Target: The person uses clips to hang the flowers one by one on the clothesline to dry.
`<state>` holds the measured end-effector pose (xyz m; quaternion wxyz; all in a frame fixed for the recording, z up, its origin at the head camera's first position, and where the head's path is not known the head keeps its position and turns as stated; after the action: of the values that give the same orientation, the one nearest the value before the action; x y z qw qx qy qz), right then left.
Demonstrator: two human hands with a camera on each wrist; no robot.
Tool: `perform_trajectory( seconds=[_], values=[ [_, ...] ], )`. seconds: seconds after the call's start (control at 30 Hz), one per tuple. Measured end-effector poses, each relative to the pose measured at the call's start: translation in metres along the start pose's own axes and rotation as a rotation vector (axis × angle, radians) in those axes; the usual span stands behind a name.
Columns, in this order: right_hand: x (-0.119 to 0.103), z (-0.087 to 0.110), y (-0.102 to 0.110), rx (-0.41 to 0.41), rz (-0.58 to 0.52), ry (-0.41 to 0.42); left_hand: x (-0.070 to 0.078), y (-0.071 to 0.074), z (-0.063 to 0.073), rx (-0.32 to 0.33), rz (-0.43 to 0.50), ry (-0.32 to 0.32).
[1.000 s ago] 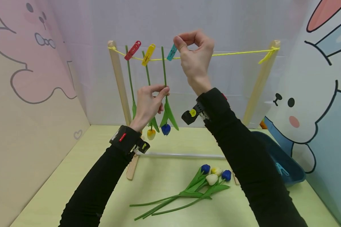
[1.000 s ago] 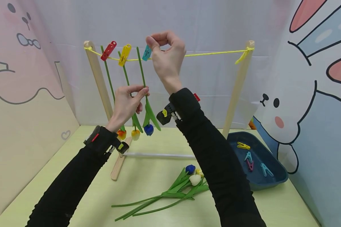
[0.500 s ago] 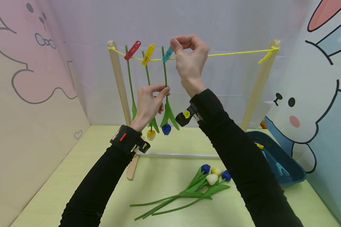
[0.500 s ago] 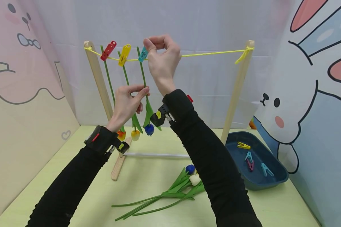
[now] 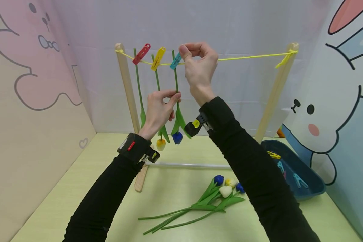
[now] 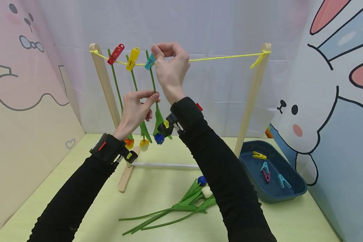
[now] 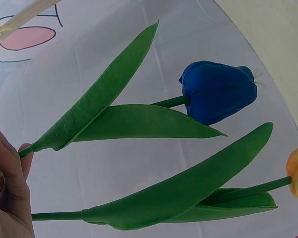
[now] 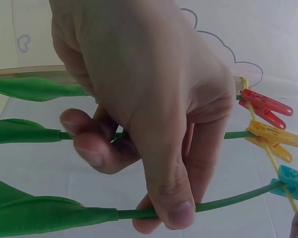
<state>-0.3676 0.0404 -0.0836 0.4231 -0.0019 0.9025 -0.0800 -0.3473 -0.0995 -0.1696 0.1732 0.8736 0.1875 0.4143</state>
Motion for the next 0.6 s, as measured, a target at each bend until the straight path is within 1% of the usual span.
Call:
perform_trajectory(
  seconds=[0.17, 0.37, 0.6],
  values=[
    [0.0006, 0.0016, -0.0012, -0.012, 0.003, -0.011, -0.0005, 0.0004, 0.0001, -0.001, -0.001, 0.008],
    [0.0031, 0.0012, -0.0005, -0.032, -0.030, -0.027, 0.0005, -0.0002, -0.0009, 0.003, -0.007, 0.000],
    [0.0024, 0.0011, -0.0018, -0.058, -0.031, -0.021, 0.0008, 0.0011, 0.0005, 0.003, -0.003, -0.002]
  ],
)
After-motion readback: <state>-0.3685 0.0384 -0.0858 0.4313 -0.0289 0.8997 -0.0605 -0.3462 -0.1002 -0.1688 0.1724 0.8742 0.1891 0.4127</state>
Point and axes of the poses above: each hand's wrist, its own z-axis away from the middle knuckle, its own y-axis out of the back of the hand, x = y × z, the point moved 10 cm from there along -z, towards the middle knuckle, and after that the axes turned 6 degrees about -x, right-handed, at the moved point
